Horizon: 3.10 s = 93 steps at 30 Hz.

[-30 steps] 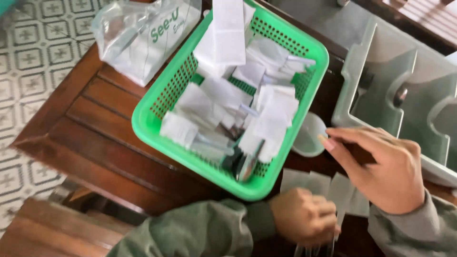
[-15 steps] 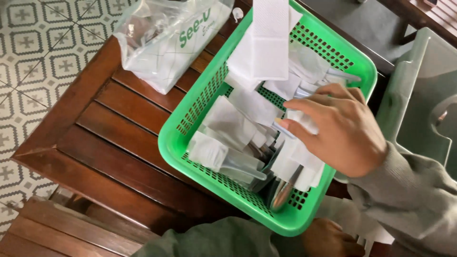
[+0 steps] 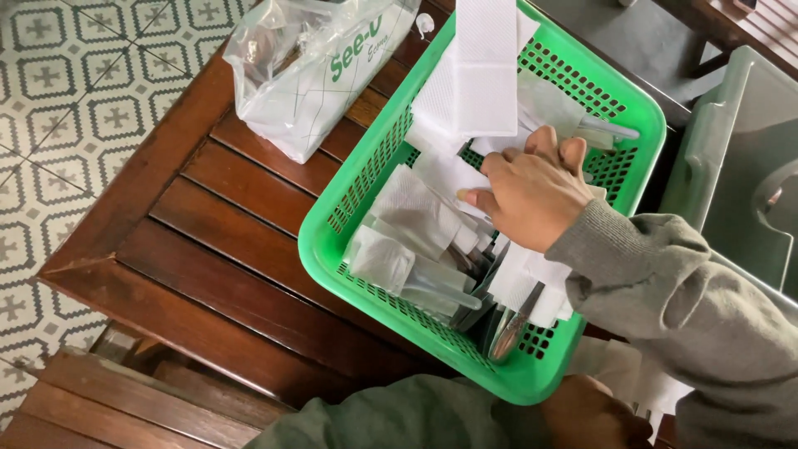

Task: Wrapping individual pieces of cutlery (forks, spoons, knives) in paper napkins.

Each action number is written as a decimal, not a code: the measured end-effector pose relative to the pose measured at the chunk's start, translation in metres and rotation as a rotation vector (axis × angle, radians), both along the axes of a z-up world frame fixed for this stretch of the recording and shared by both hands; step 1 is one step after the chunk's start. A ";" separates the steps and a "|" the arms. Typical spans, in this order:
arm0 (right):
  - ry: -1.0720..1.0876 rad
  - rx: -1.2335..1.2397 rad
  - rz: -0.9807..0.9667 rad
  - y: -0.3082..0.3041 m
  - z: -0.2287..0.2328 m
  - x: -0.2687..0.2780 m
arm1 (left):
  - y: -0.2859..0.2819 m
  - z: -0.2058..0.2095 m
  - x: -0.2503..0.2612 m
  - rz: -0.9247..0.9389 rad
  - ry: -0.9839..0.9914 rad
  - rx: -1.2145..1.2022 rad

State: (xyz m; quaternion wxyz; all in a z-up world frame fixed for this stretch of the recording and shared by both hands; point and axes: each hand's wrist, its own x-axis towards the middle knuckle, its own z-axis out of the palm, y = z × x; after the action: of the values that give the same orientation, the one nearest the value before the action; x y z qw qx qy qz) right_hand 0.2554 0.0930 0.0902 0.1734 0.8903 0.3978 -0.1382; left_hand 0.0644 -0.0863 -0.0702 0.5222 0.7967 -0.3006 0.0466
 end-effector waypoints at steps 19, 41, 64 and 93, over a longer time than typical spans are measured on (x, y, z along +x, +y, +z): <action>0.146 -0.063 -0.164 0.012 0.014 0.009 | -0.058 -0.031 -0.010 0.458 -0.089 -0.085; 0.541 0.146 -0.386 0.015 0.060 0.010 | -0.021 -0.016 -0.003 0.085 -0.242 0.014; 0.458 0.462 -0.644 -0.089 0.125 0.076 | 0.029 0.009 0.008 -0.052 -0.509 -0.218; -0.663 0.539 0.397 -0.085 0.009 0.090 | -0.005 -0.009 -0.008 0.167 -0.174 -0.101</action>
State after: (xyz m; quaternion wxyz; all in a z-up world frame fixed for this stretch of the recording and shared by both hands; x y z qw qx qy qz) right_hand 0.3454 0.0076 0.0991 0.0769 0.8064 0.5051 0.2978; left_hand 0.0567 -0.0913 -0.0791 0.5279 0.7845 -0.2747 0.1741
